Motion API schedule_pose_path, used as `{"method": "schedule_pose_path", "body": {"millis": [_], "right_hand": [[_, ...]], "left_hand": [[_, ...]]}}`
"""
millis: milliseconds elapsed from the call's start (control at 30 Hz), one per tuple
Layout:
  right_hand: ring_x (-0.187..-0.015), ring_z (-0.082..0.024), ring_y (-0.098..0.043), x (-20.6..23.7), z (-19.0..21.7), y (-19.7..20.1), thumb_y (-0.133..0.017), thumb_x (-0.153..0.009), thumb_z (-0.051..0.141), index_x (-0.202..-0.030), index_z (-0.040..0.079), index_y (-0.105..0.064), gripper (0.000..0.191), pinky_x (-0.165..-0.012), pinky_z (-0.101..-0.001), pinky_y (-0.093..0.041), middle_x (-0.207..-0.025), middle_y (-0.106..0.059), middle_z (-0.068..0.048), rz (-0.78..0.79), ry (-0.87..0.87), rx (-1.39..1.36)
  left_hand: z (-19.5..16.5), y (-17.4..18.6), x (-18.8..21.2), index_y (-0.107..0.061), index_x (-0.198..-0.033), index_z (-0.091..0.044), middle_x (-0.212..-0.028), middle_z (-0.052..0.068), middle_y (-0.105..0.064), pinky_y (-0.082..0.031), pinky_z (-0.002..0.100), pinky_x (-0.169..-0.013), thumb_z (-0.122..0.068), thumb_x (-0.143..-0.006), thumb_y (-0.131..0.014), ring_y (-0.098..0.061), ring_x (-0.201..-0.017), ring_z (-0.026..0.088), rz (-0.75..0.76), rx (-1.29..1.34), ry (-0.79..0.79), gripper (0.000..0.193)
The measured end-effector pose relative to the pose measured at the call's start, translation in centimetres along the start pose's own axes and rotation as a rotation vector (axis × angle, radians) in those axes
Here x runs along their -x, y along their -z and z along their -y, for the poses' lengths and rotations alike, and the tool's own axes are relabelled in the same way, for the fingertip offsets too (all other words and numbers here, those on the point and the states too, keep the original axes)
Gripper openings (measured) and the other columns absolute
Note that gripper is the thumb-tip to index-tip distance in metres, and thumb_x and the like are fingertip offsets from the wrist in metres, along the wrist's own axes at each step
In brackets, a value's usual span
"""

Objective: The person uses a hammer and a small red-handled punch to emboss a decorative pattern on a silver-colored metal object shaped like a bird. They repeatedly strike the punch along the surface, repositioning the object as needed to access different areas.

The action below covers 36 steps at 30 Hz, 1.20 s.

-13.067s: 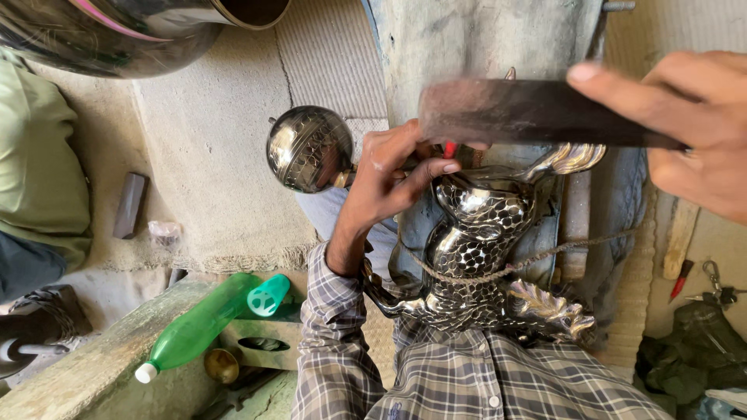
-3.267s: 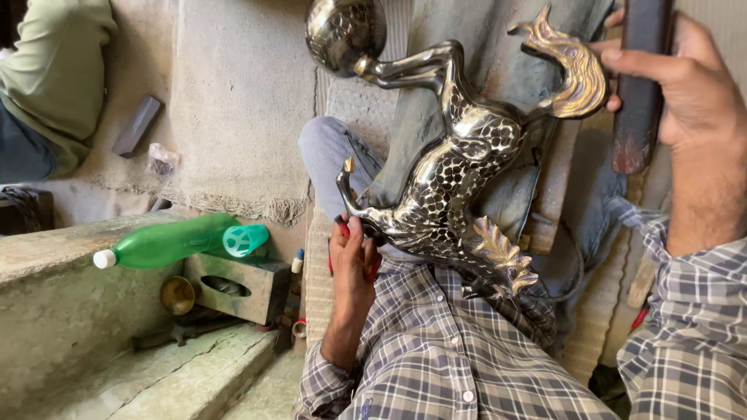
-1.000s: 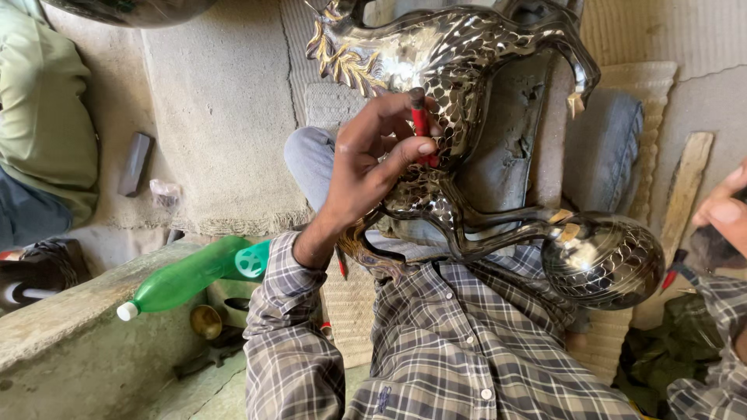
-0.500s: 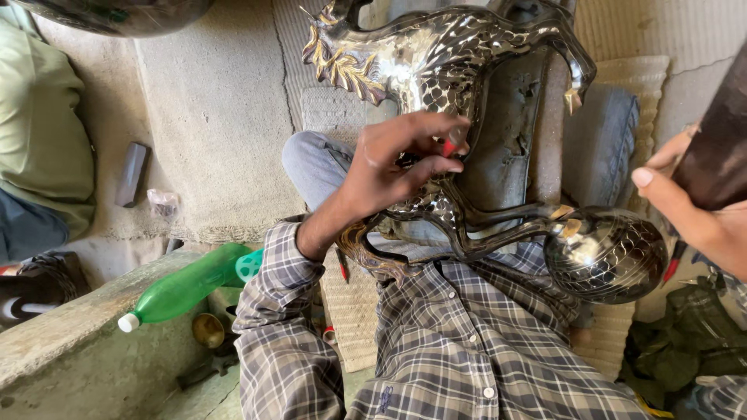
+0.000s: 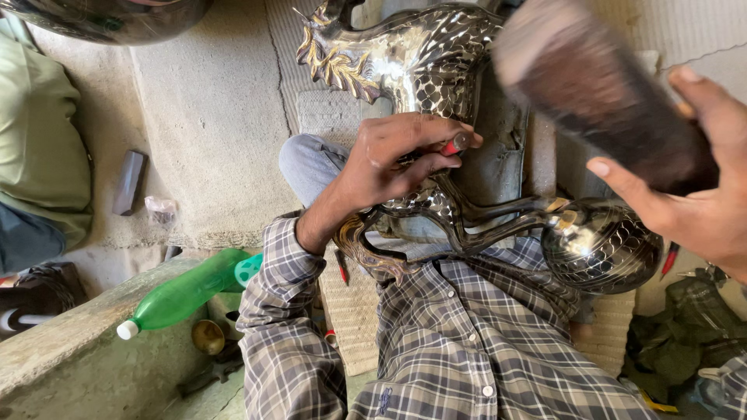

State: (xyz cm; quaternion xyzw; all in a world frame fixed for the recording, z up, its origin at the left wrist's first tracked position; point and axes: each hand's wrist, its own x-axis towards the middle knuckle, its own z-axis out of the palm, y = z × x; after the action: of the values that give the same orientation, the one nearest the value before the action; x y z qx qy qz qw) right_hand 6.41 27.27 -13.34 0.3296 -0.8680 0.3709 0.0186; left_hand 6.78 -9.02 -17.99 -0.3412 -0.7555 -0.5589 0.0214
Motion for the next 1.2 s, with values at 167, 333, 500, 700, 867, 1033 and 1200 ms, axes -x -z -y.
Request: {"method": "schedule_pose_path", "body": {"millis": [167,333,500,700,867,1033,1200], "right_hand": [[-0.07,-0.022,-0.062,-1.8,0.9,0.5,-0.083,-0.084,-0.002,-0.156,0.011,-0.038,0.086,-0.055,-0.0338,-0.049,-0.091,-0.062,-0.02,0.035,0.202,0.253],[-0.07,-0.021,-0.061,-1.5,-0.1,0.6,-0.079,-0.088,0.0,-0.154,0.014,-0.037,0.08,-0.057,-0.0314,-0.047,-0.091,-0.06,-0.015,0.02,0.19,0.126],[-0.069,-0.013,-0.065,-2.1,0.0,0.0,-0.069,-0.094,0.006,-0.151,0.022,-0.048,0.062,-0.061,-0.0242,-0.049,-0.088,-0.063,-0.007,0.077,-0.008,-0.182],[-0.072,-0.021,-0.064,-4.1,2.1,0.7,-0.073,-0.087,-0.004,-0.155,0.016,-0.037,0.079,-0.062,-0.0332,-0.052,-0.093,-0.065,-0.013,0.084,0.166,0.039],[-0.07,-0.023,-0.062,-5.0,2.9,0.8,-0.076,-0.084,-0.008,-0.162,0.029,-0.036,0.095,-0.063,-0.0364,-0.056,-0.096,-0.066,-0.011,0.156,0.24,0.362],[-0.073,-0.023,-0.063,-5.1,2.8,0.4,-0.075,-0.083,-0.005,-0.162,0.028,-0.034,0.094,-0.063,-0.0343,-0.057,-0.094,-0.066,-0.011,0.17,0.218,0.38],[-0.076,-0.023,-0.065,-4.6,2.4,0.3,-0.077,-0.085,-0.005,-0.162,0.028,-0.035,0.093,-0.065,-0.0345,-0.059,-0.096,-0.067,-0.011,0.199,0.176,0.387]], "left_hand": [[2.0,-0.6,0.4,-0.068,-0.124,-0.015,-0.109,0.002,-0.078,-0.067,0.033,-0.084,-0.009,-0.093,-0.084,-0.079,-0.094,0.017,-0.003,-0.093,-0.065,0.036],[2.0,-0.3,0.6,-0.067,-0.127,-0.014,-0.108,0.003,-0.078,-0.066,0.035,-0.084,-0.009,-0.093,-0.083,-0.079,-0.095,0.018,0.011,-0.101,-0.043,0.039],[1.6,-0.1,0.4,-0.064,-0.134,-0.015,-0.116,0.001,-0.078,-0.067,0.035,-0.088,-0.005,-0.095,-0.079,-0.079,-0.1,0.017,0.011,-0.03,-0.034,0.043],[2.2,-0.5,0.5,-0.065,-0.129,-0.016,-0.113,0.001,-0.078,-0.066,0.033,-0.083,-0.008,-0.093,-0.083,-0.078,-0.097,0.015,-0.008,-0.067,-0.052,0.041],[2.4,-0.4,0.6,-0.069,-0.119,-0.015,-0.108,0.003,-0.077,-0.064,0.035,-0.084,-0.009,-0.091,-0.079,-0.077,-0.094,0.017,-0.033,-0.126,-0.09,0.03],[3.0,-0.5,0.8,-0.07,-0.118,-0.019,-0.11,0.002,-0.077,-0.068,0.03,-0.08,-0.008,-0.095,-0.072,-0.078,-0.095,0.017,-0.031,-0.087,-0.151,0.025],[3.7,-0.7,1.1,-0.068,-0.12,-0.018,-0.103,0.0,-0.076,-0.067,0.03,-0.074,-0.012,-0.097,-0.073,-0.077,-0.086,0.015,0.0,-0.057,-0.074,0.024]]}}
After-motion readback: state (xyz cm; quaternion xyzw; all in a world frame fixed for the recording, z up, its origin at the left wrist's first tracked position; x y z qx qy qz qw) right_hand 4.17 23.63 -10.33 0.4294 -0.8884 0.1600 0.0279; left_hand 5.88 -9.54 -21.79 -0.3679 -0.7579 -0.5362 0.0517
